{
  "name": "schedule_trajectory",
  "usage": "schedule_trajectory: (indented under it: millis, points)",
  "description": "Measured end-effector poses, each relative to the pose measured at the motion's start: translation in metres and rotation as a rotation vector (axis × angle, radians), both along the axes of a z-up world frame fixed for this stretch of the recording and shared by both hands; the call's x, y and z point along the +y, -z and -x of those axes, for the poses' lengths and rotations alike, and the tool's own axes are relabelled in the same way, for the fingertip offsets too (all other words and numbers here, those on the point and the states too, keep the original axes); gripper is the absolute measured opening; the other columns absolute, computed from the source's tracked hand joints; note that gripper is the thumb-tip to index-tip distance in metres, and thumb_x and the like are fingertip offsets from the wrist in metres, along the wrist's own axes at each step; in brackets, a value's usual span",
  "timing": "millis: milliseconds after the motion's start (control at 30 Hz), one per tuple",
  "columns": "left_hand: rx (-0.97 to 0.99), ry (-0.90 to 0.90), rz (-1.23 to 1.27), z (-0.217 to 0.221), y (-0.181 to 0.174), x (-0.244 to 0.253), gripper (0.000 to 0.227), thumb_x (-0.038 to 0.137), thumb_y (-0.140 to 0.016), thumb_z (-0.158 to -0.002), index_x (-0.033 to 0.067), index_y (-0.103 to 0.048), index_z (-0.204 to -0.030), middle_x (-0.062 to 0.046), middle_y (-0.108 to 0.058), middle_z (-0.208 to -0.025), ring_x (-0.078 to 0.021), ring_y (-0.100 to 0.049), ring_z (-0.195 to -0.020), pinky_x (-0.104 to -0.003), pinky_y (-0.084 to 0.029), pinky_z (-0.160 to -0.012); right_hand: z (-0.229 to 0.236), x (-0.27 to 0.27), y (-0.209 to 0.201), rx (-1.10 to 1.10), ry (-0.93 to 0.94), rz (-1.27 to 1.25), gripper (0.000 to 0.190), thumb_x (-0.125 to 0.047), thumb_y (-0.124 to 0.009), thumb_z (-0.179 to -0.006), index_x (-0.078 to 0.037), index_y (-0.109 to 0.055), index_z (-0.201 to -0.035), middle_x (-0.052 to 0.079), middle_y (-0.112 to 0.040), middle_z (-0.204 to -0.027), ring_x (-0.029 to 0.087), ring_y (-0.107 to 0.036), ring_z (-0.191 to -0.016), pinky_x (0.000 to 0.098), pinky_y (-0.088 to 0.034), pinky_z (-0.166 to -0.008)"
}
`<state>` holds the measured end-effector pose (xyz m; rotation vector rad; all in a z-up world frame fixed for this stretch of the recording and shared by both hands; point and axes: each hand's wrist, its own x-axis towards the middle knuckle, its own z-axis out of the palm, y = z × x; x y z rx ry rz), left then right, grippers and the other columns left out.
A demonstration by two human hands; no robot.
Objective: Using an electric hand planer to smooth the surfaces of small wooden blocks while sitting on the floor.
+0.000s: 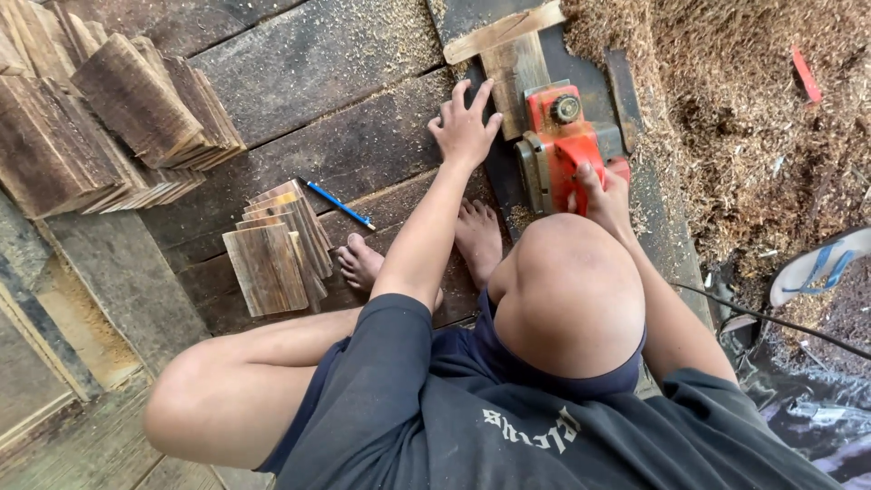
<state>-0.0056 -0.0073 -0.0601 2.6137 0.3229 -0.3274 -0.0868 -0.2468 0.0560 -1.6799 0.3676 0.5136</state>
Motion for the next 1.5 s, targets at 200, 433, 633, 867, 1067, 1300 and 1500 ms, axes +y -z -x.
schedule_trajectory:
  millis: [200, 433, 633, 867, 1067, 1300, 1500]
  points:
    - [0.006, -0.046, 0.086, 0.0, 0.002, 0.002, 0.053, 0.049, -0.055, -0.099, 0.0434, -0.044, -0.15, 0.004, -0.038, -0.157, -0.0235, -0.049, -0.132, -0.051, -0.035, -0.106, -0.048, 0.038, -0.032, -0.025, -0.042, 0.025, 0.053, -0.058, -0.053, -0.102, -0.011, -0.055, -0.078, 0.005, -0.057, -0.057, 0.015, -0.05, -0.037, 0.027, -0.043, -0.033]
    - [-0.067, -0.057, 0.112, 0.028, 0.009, -0.004, 0.058, 0.027, -0.063, -0.096, 0.0297, -0.046, -0.152, 0.0, -0.037, -0.162, -0.0228, -0.052, -0.136, -0.049, -0.033, -0.115, -0.104, 0.072, -0.047, -0.056, -0.094, 0.098, 0.049, -0.053, -0.05, -0.107, -0.014, -0.061, -0.08, -0.002, -0.059, -0.06, 0.01, -0.053, -0.039, 0.0228, -0.047, -0.035]
    - [-0.071, -0.027, 0.11, 0.047, 0.006, -0.018, 0.052, 0.031, -0.062, -0.093, 0.0254, -0.056, -0.144, -0.002, -0.031, -0.164, -0.0282, -0.046, -0.14, -0.055, -0.028, -0.118, -0.144, 0.091, -0.038, -0.102, -0.091, 0.005, 0.051, -0.053, -0.053, -0.106, -0.013, -0.06, -0.076, -0.002, -0.057, -0.056, 0.008, -0.052, -0.038, 0.021, -0.045, -0.034]
    - [-0.039, 0.017, 0.163, 0.045, -0.004, -0.009, 0.049, 0.028, -0.058, -0.093, 0.0247, -0.058, -0.142, -0.004, -0.032, -0.164, -0.0305, -0.044, -0.141, -0.055, -0.028, -0.118, -0.171, 0.113, -0.048, -0.105, -0.002, -0.026, 0.051, -0.056, -0.059, -0.097, -0.009, -0.056, -0.077, 0.006, -0.054, -0.052, 0.015, -0.048, -0.035, 0.0343, -0.042, -0.026]
    - [-0.033, 0.005, 0.185, 0.039, -0.006, 0.009, 0.049, 0.023, -0.055, -0.094, 0.0222, -0.057, -0.143, 0.001, -0.041, -0.159, -0.0283, -0.043, -0.14, -0.052, -0.032, -0.115, -0.113, 0.089, -0.056, -0.18, -0.076, 0.007, 0.06, -0.065, -0.054, -0.097, -0.01, -0.063, -0.075, 0.001, -0.057, -0.053, 0.012, -0.055, -0.036, 0.0257, -0.042, -0.028]
    - [0.131, 0.496, -0.268, -0.005, -0.038, 0.036, 0.099, -0.012, -0.04, -0.087, 0.0272, 0.004, -0.167, 0.008, 0.016, -0.169, -0.031, 0.019, -0.152, -0.068, -0.001, -0.124, -0.006, 0.032, -0.031, -0.108, -0.104, 0.049, 0.069, -0.076, -0.055, -0.089, -0.013, -0.056, -0.063, 0.002, -0.056, -0.052, 0.014, -0.053, -0.042, 0.0263, -0.044, -0.043]
    - [0.215, 0.729, -0.347, -0.039, -0.071, 0.054, 0.089, -0.011, -0.047, -0.098, 0.0285, -0.002, -0.165, 0.008, 0.0, -0.172, -0.0347, 0.002, -0.157, -0.072, 0.0, -0.12, 0.025, 0.02, 0.01, -0.016, -0.066, 0.062, 0.053, -0.063, -0.061, -0.094, -0.016, -0.049, -0.072, 0.0, -0.055, -0.064, 0.011, -0.049, -0.057, 0.0279, -0.036, -0.054]
